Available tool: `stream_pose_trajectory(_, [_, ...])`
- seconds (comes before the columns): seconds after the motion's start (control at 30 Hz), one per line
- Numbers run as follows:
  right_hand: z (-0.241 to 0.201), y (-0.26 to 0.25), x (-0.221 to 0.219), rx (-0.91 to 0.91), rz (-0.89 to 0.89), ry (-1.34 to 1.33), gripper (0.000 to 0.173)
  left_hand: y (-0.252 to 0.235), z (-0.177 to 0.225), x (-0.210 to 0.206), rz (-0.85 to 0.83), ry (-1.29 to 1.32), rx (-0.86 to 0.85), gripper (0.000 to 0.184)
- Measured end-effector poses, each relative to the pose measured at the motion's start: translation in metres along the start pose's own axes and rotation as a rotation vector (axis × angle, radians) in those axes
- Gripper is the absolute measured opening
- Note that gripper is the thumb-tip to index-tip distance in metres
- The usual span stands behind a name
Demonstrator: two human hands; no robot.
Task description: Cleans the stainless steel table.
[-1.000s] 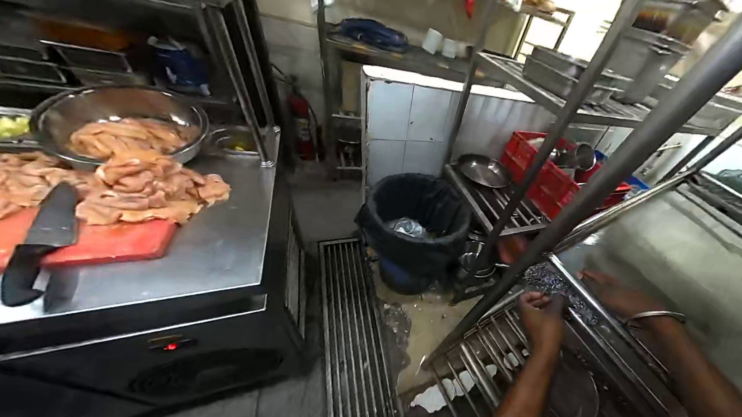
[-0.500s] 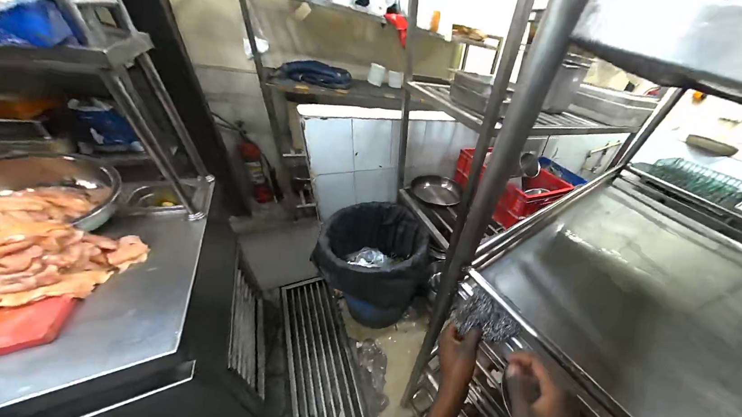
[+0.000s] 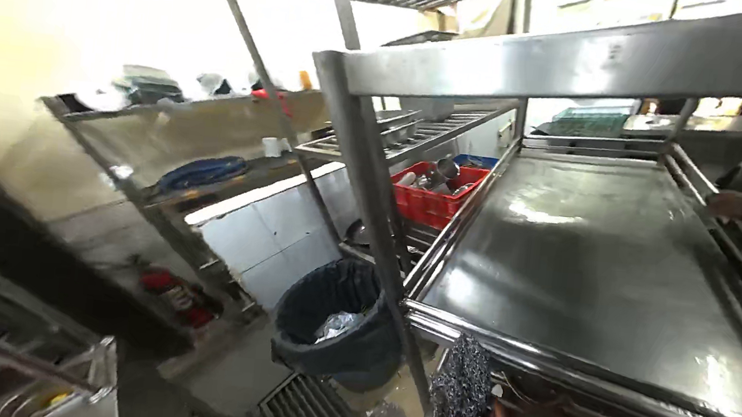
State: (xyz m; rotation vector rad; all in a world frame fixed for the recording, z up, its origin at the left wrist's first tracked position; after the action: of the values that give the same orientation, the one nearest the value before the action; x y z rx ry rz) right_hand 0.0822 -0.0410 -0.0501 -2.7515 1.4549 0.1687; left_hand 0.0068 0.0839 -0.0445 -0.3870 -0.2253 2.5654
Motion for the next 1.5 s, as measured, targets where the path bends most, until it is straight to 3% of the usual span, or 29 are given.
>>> stream_pose_trajectory(0.13, [0.017,0.015,-0.015,-0.116,0.182,-0.319,0.064,0.002,-0.004,0.008,-0.105,-0.129,0.006,0.026])
stream_pose_trajectory(0.2, [0.022,0.020,-0.019,-0.133,0.287,-0.342,0.075,-0.002,-0.004,0.009,-0.187,-0.210,-0.046,0.033])
stream_pose_trajectory(0.33, [0.005,0.010,-0.012,-0.022,0.434,-0.251,0.094,-0.001,-0.004,0.000,-0.315,-0.333,-0.240,0.038])
stream_pose_trajectory(0.43, [-0.018,-0.006,-0.006,0.015,0.481,0.029,0.105,0.006,0.001,-0.006,-0.354,-0.381,-0.307,0.035])
stream_pose_trajectory(0.57, [-0.053,-0.032,0.003,-0.014,0.464,0.218,0.084,0.005,0.011,-0.009,-0.358,-0.433,-0.326,0.030])
stream_pose_trajectory(0.73, [-0.054,-0.040,0.014,-0.024,0.464,0.283,0.058,0.014,0.020,-0.013,-0.378,-0.503,-0.330,0.031])
stream_pose_trajectory(0.9, [-0.051,-0.024,0.041,-0.094,0.448,0.370,0.051,0.037,0.016,-0.026,-0.346,-0.536,-0.283,0.031])
stream_pose_trajectory(1.07, [-0.031,0.007,0.093,-0.113,0.470,0.362,0.044,0.084,0.014,-0.059,-0.453,-0.585,-0.271,0.029])
stream_pose_trajectory(1.2, [0.014,0.064,0.146,-0.095,0.592,0.089,0.046,0.140,-0.008,-0.078,-0.634,-0.696,-0.213,0.038])
stream_pose_trajectory(1.3, [0.074,0.129,0.183,-0.161,0.723,-0.223,0.043,0.195,-0.029,-0.092,-0.807,-0.824,-0.174,0.042])
stream_pose_trajectory(1.4, [0.129,0.207,0.196,-0.316,0.873,-0.614,0.043,0.258,-0.050,-0.111,-1.110,-0.970,-0.104,0.047])
stream_pose_trajectory(1.5, [0.169,0.271,0.200,-0.346,1.059,-1.008,0.044,0.319,-0.070,-0.126,-1.395,-1.057,-0.121,0.050])
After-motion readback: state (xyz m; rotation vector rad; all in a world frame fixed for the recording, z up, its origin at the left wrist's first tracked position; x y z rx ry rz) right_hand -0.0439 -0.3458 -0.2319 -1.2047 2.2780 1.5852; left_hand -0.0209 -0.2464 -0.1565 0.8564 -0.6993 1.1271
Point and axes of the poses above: each hand's wrist, its own y-axis away from the middle knuckle, its own x-axis out of the back of the hand, z = x × y, the point moved 9 cm from there along -y, towards the middle knuckle, and after that the axes turned 5 degrees about -y, right-handed, at the moved point
